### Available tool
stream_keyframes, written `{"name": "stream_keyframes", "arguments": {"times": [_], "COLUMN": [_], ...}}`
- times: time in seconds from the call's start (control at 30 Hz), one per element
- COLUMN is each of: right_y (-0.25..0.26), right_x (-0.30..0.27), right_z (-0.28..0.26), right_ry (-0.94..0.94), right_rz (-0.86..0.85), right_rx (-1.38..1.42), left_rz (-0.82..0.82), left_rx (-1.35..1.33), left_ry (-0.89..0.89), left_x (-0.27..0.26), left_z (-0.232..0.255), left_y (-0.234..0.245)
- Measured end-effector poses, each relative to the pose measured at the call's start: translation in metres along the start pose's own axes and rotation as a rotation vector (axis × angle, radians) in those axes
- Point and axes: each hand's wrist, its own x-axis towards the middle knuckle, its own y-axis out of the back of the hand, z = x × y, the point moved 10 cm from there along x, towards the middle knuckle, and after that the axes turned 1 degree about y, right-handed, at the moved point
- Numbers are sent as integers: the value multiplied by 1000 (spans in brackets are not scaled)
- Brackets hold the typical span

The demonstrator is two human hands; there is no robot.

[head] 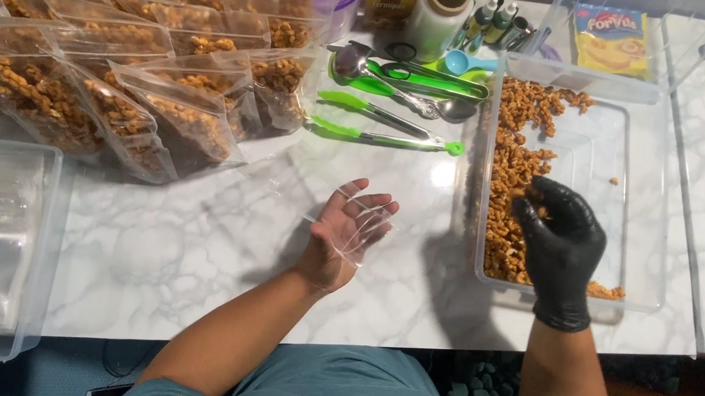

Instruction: Packing loose snacks from a large tray into individual plastic bags using hands and tongs.

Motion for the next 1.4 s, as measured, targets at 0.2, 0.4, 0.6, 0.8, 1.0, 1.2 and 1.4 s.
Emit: {"name": "stream_keyframes", "arguments": {"times": [0.2, 0.4, 0.6, 0.8, 1.0, 1.2, 1.4], "right_y": [-63, -118, -149, -150, -147, -156, -164], "right_x": [-65, -91, -100, -93, -96, -102, -111], "right_z": [-31, -83, -53, -77, -107, -92, -96], "right_ry": [103, 673, 706, 761, 818, 898, 984], "right_rz": [143, -34, -185, -278, -276, -270, -310], "right_rx": [358, 161, 16, -79, -211, -198, -279], "left_rz": [57, 100, 125, 93, 119, 63, 62], "left_rx": [-85, -188, -296, -304, -340, -315, -246], "left_ry": [39, 89, 61, 80, 78, 113, 75], "left_x": [-2, -8, -5, 1, 4, 4, 6], "left_z": [-2, 0, 1, 3, 0, 2, 4], "left_y": [3, -1, 4, 10, 26, 8, 8]}}
